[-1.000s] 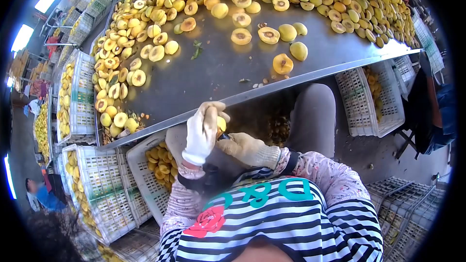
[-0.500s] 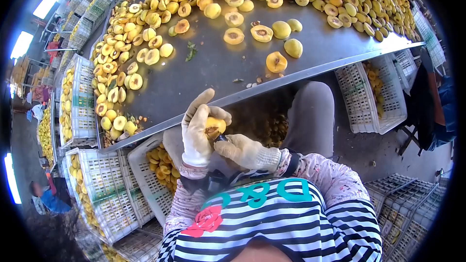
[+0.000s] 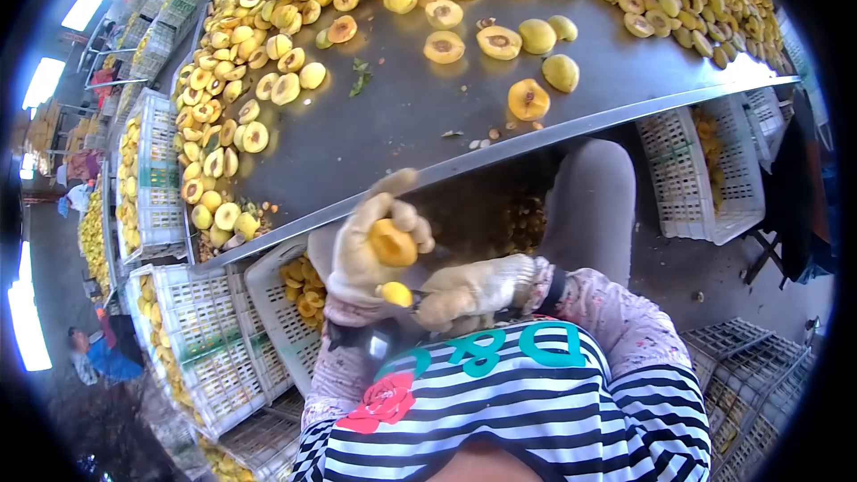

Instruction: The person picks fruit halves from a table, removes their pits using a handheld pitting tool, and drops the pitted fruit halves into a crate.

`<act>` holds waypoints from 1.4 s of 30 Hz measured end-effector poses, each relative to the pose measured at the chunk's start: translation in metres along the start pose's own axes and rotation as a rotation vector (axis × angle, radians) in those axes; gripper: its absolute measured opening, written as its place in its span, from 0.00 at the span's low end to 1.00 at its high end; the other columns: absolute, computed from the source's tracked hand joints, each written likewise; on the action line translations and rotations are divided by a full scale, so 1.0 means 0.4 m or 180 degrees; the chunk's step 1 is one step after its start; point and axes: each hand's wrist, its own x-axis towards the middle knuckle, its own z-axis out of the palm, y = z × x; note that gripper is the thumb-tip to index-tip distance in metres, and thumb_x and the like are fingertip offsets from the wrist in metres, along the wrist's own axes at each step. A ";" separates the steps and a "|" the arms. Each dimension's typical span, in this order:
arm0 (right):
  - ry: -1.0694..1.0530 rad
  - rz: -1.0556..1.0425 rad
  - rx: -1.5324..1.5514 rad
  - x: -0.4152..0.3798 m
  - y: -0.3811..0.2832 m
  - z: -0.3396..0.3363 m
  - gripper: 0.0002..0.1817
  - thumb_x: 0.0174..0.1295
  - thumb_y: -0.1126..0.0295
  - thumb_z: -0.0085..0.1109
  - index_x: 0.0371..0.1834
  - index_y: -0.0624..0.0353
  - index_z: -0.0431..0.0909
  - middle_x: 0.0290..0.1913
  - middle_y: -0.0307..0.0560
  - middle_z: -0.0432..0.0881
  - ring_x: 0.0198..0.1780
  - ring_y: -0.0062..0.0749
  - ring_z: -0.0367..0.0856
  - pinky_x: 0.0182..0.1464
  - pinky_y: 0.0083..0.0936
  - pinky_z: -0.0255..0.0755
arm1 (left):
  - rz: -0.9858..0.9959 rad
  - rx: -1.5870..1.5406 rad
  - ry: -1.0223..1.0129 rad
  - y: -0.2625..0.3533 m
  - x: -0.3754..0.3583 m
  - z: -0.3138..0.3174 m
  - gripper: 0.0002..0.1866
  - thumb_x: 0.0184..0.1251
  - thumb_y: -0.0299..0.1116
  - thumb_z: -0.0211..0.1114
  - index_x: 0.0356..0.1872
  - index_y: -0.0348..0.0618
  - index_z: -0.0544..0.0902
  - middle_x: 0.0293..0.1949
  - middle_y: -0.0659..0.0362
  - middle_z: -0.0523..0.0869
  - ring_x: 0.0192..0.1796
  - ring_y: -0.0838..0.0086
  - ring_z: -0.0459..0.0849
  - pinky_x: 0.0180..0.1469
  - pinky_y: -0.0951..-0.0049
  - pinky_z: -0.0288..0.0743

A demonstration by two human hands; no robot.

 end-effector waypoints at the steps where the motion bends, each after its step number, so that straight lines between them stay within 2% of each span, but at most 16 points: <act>1: 0.0026 0.0057 -0.0109 0.005 0.014 -0.013 0.23 0.71 0.46 0.59 0.26 0.53 0.76 0.20 0.28 0.69 0.19 0.16 0.65 0.20 0.17 0.59 | 0.0233 0.0377 0.0253 0.027 -0.030 -0.020 0.20 0.80 0.33 0.51 0.64 0.31 0.76 0.31 0.54 0.86 0.34 0.64 0.85 0.40 0.65 0.79; 3: 0.1354 -0.0705 -0.1255 0.043 0.066 -0.007 0.25 0.73 0.47 0.57 0.24 0.54 0.72 0.20 0.33 0.71 0.18 0.19 0.65 0.19 0.23 0.57 | -0.0100 0.2344 0.0691 0.123 -0.118 -0.056 0.19 0.79 0.37 0.55 0.62 0.35 0.79 0.35 0.52 0.89 0.37 0.63 0.88 0.43 0.63 0.83; 5: 0.1400 -0.0373 0.0126 0.020 0.053 -0.005 0.23 0.74 0.50 0.55 0.25 0.53 0.71 0.19 0.33 0.69 0.17 0.19 0.63 0.18 0.22 0.55 | 0.0503 0.6450 0.0791 0.181 -0.177 -0.068 0.12 0.68 0.35 0.67 0.47 0.40 0.88 0.38 0.54 0.91 0.41 0.65 0.89 0.46 0.68 0.82; 6: 0.1329 -0.0427 0.0628 0.003 0.030 0.014 0.21 0.76 0.52 0.52 0.26 0.52 0.70 0.19 0.32 0.66 0.15 0.18 0.59 0.17 0.20 0.53 | 0.0873 0.6891 0.1213 0.194 -0.194 -0.076 0.14 0.61 0.30 0.70 0.49 0.43 0.87 0.38 0.52 0.90 0.43 0.58 0.86 0.51 0.59 0.81; 7: 0.1361 -0.0366 0.0718 0.000 0.021 0.024 0.20 0.76 0.53 0.51 0.27 0.51 0.68 0.18 0.31 0.63 0.15 0.16 0.57 0.16 0.19 0.50 | 0.1917 0.6202 0.1073 0.205 -0.184 -0.050 0.13 0.60 0.25 0.70 0.46 0.41 0.86 0.41 0.51 0.89 0.45 0.57 0.87 0.52 0.60 0.80; 10: 0.1535 -0.0461 0.0872 -0.016 0.033 0.027 0.19 0.77 0.52 0.51 0.32 0.52 0.67 0.19 0.33 0.64 0.16 0.16 0.58 0.17 0.19 0.53 | 0.2465 0.5269 0.0485 0.180 -0.049 0.117 0.11 0.63 0.23 0.68 0.46 0.40 0.85 0.45 0.50 0.89 0.48 0.55 0.88 0.54 0.61 0.80; 13: 0.2257 -0.1398 0.1332 -0.073 0.023 0.033 0.18 0.77 0.53 0.50 0.32 0.53 0.68 0.19 0.34 0.63 0.16 0.20 0.58 0.19 0.21 0.55 | 0.2219 0.5466 -0.0032 0.101 0.170 0.171 0.11 0.71 0.28 0.62 0.50 0.39 0.86 0.49 0.50 0.89 0.51 0.60 0.87 0.56 0.67 0.78; 17: 0.2459 -0.2472 0.1765 -0.131 0.077 -0.013 0.17 0.78 0.49 0.50 0.40 0.51 0.73 0.19 0.36 0.65 0.16 0.24 0.57 0.21 0.29 0.57 | 0.2556 0.5985 -0.0666 -0.090 0.436 0.185 0.21 0.73 0.35 0.59 0.65 0.47 0.77 0.59 0.46 0.83 0.63 0.50 0.80 0.67 0.57 0.72; 22: 0.2702 -0.2760 0.1306 -0.169 0.093 -0.016 0.17 0.77 0.49 0.50 0.41 0.51 0.74 0.19 0.37 0.68 0.15 0.25 0.61 0.20 0.29 0.58 | 0.0800 0.5096 -0.0323 -0.138 0.449 0.263 0.27 0.61 0.37 0.73 0.61 0.45 0.77 0.52 0.50 0.85 0.55 0.58 0.85 0.63 0.66 0.76; 23: 0.2803 -0.2750 0.1175 -0.175 0.073 -0.008 0.17 0.77 0.49 0.51 0.40 0.51 0.74 0.19 0.38 0.68 0.15 0.25 0.62 0.20 0.29 0.58 | 0.0972 0.4607 -0.0436 -0.127 0.442 0.235 0.32 0.53 0.32 0.79 0.59 0.42 0.76 0.48 0.55 0.85 0.52 0.67 0.85 0.60 0.71 0.77; 28: 0.2729 -0.2380 0.1138 -0.152 0.033 -0.015 0.14 0.76 0.55 0.54 0.36 0.52 0.71 0.19 0.34 0.68 0.16 0.20 0.63 0.19 0.21 0.59 | 0.0775 0.2543 -0.0272 -0.062 0.204 0.157 0.40 0.49 0.16 0.72 0.68 0.36 0.69 0.57 0.55 0.78 0.60 0.68 0.79 0.67 0.68 0.72; 31: 0.2730 -0.2176 0.0711 -0.110 0.010 0.007 0.13 0.74 0.57 0.57 0.39 0.55 0.73 0.21 0.33 0.70 0.18 0.18 0.65 0.20 0.20 0.61 | 0.1168 0.3174 -0.0154 -0.061 0.094 0.104 0.41 0.48 0.15 0.72 0.68 0.39 0.69 0.59 0.55 0.78 0.62 0.68 0.78 0.68 0.67 0.72; 35: 0.2349 -0.2198 0.0516 -0.071 0.004 0.010 0.13 0.72 0.58 0.60 0.40 0.56 0.74 0.22 0.33 0.72 0.19 0.17 0.67 0.21 0.18 0.62 | 0.0717 0.0543 -0.0161 -0.078 0.015 0.093 0.30 0.57 0.26 0.74 0.61 0.44 0.73 0.58 0.54 0.79 0.58 0.67 0.80 0.62 0.69 0.76; 39: 0.2934 -0.1814 -0.0267 -0.038 -0.016 0.033 0.17 0.72 0.58 0.60 0.53 0.59 0.77 0.33 0.37 0.80 0.34 0.22 0.78 0.38 0.21 0.75 | 0.1444 0.0931 0.0127 -0.090 0.034 0.032 0.20 0.69 0.38 0.67 0.58 0.45 0.74 0.52 0.53 0.82 0.50 0.69 0.82 0.54 0.71 0.77; 41: 0.3118 -0.0879 -0.0403 -0.053 -0.074 0.100 0.21 0.71 0.56 0.59 0.58 0.60 0.77 0.39 0.41 0.84 0.41 0.27 0.83 0.47 0.24 0.78 | 0.1664 0.1414 0.0204 -0.080 0.029 0.024 0.17 0.76 0.43 0.58 0.56 0.43 0.75 0.50 0.52 0.82 0.48 0.70 0.82 0.53 0.70 0.78; 42: 0.3115 -0.0313 -0.1511 -0.046 -0.088 0.108 0.26 0.71 0.50 0.56 0.61 0.59 0.76 0.44 0.49 0.87 0.47 0.36 0.86 0.54 0.30 0.78 | 0.1681 0.1439 0.0139 -0.074 0.025 0.026 0.17 0.78 0.43 0.55 0.55 0.42 0.75 0.50 0.52 0.82 0.48 0.70 0.82 0.53 0.70 0.78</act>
